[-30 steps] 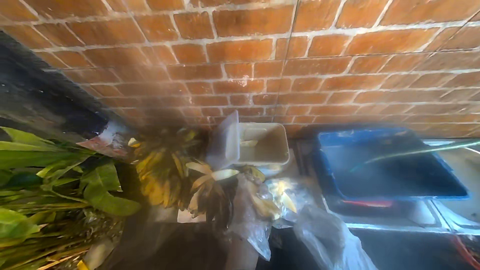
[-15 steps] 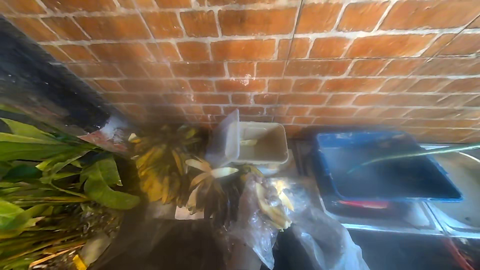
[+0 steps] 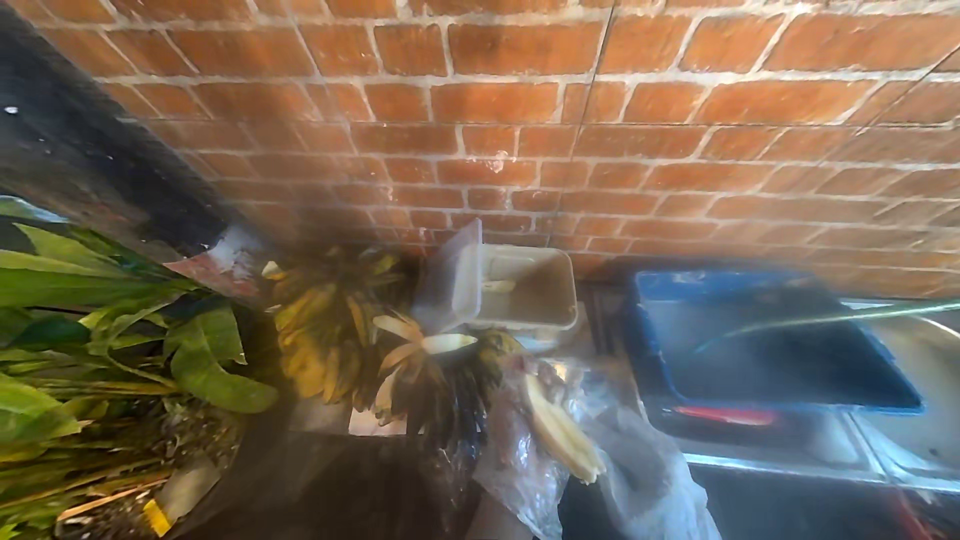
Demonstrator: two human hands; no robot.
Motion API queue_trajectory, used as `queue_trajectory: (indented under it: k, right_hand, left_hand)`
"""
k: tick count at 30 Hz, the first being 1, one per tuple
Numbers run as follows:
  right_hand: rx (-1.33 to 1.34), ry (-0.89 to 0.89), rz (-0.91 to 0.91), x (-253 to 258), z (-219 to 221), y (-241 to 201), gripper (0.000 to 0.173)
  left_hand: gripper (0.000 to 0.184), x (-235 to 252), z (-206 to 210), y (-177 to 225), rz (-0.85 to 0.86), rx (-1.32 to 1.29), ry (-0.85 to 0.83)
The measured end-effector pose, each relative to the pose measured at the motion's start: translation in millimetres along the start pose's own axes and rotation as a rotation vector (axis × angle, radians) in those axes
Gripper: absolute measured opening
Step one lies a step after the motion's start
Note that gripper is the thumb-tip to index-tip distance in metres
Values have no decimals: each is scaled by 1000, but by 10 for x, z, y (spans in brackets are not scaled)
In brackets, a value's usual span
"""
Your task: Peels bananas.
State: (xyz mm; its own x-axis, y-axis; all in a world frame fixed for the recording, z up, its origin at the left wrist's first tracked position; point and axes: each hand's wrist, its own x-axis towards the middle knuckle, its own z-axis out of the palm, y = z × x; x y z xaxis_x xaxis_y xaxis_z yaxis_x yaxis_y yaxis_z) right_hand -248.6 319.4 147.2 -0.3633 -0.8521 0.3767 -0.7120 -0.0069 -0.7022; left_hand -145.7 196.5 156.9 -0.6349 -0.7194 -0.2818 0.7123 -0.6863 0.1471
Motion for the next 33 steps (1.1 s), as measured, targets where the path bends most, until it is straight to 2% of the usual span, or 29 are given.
queue_trajectory:
  k: [6,9,13,15,17,19,20,22,24,25,27,30,31,33]
  right_hand:
    - [-63,109,26,-15,112,41,30]
    - [-55,101,146,66,59,-153,35]
    - [-153,62,204,44,133,-63,42]
    - [-207,25,276,42,182,-14,40]
    - [-309,61,241,14,289,117,44]
    - [-355,-53,343,41,298,147,44]
    - [-378,-113,385,45,310,185,44]
    - [-466,-60,307,-69,438,435,46]
    - [-539,-113,322,-176,517,669,50]
    - [-555,-166,371,-216,535,760,48]
    - [-582,-229,503,-313,601,1008,39]
    - [-507,-308,754,-392,695,1364,43]
    - [-478,-319,799,-394,727,1466,44]
    - [-440,-365,845,-367,800,1632,44]
  left_hand:
    - [39,20,62,-111,18,18,117]
    - [41,55,1,-160,5,-58,41]
    - [36,94,-143,-224,8,-52,-39]
    - [42,116,-172,-260,19,-18,-9]
    - [48,148,-216,-303,14,25,62]
    - [49,173,-277,-346,19,151,133]
    - [44,178,-355,-369,10,209,149]
    - [38,198,-618,-410,-78,278,132]
    - [55,276,-982,-459,-147,351,125]
    - [59,312,-1162,-491,-164,394,148]
    - [56,367,-1453,-552,-203,493,246]
    - [50,489,-1827,-604,-217,650,323]
    - [46,542,-1913,-620,-195,752,335]
    - [40,648,-1985,-621,-166,1119,385]
